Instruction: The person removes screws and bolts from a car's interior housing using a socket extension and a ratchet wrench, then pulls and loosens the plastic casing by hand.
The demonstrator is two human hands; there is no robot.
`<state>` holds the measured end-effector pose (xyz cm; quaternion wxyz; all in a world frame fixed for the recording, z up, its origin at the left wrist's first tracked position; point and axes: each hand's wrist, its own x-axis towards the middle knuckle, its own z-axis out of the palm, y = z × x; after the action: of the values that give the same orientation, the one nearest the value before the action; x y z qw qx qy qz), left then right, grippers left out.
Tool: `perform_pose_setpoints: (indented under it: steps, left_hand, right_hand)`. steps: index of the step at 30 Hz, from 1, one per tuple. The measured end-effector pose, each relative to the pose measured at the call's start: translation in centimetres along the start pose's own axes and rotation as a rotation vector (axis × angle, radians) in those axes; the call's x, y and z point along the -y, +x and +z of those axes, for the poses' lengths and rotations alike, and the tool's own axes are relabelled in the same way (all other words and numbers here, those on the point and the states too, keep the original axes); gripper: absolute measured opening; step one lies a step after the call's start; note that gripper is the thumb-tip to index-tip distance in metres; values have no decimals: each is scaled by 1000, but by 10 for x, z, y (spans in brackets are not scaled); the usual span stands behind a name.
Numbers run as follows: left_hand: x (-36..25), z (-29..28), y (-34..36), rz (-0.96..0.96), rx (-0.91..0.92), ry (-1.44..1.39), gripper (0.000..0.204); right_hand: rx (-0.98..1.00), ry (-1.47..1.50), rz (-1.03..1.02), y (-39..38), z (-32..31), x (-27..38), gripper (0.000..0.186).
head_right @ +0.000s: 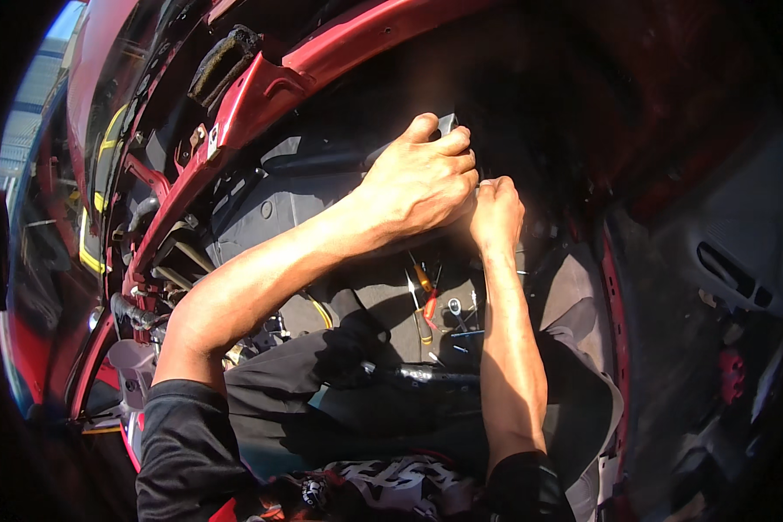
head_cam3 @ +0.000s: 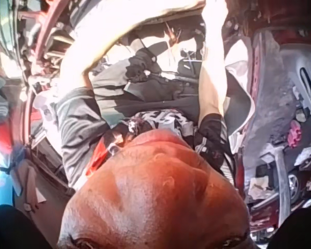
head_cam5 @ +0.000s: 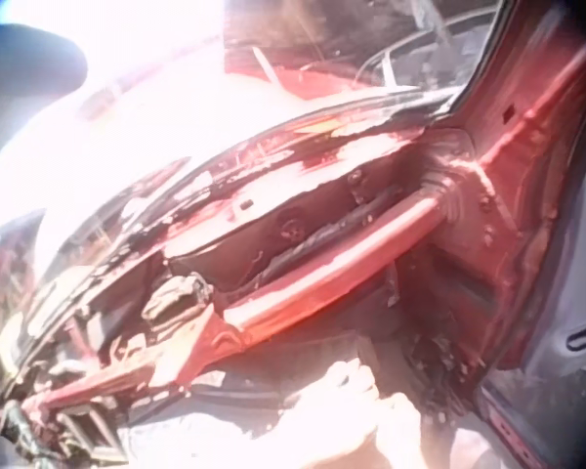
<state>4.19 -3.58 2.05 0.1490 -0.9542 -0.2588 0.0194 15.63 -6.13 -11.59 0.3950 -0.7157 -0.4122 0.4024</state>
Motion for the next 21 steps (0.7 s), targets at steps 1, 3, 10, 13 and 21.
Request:
perform_pose_setpoints:
  steps: [1, 3, 10, 13, 21]
  left_hand:
    - [-1, -1, 0, -18, 13, -16, 17]
    - [-3, -3, 0, -41, -10, -23, 17]
    - [6, 12, -4, 24, -181, 53, 16]
    - [12, 16, -8, 36, -181, 54, 20]
    - [10, 3, 4, 44, -62, 28, 20]
  right_hand:
    - [-6, 20, 20, -1, 0, 2, 29]
    - [14, 88, 9, -7, -4, 6, 28]
    - [28, 94, -26, -11, -2, 7, 29]
    - [59, 19, -13, -15, -1, 16, 29]
    - [-36, -102, -24, 0, 2, 3, 41]
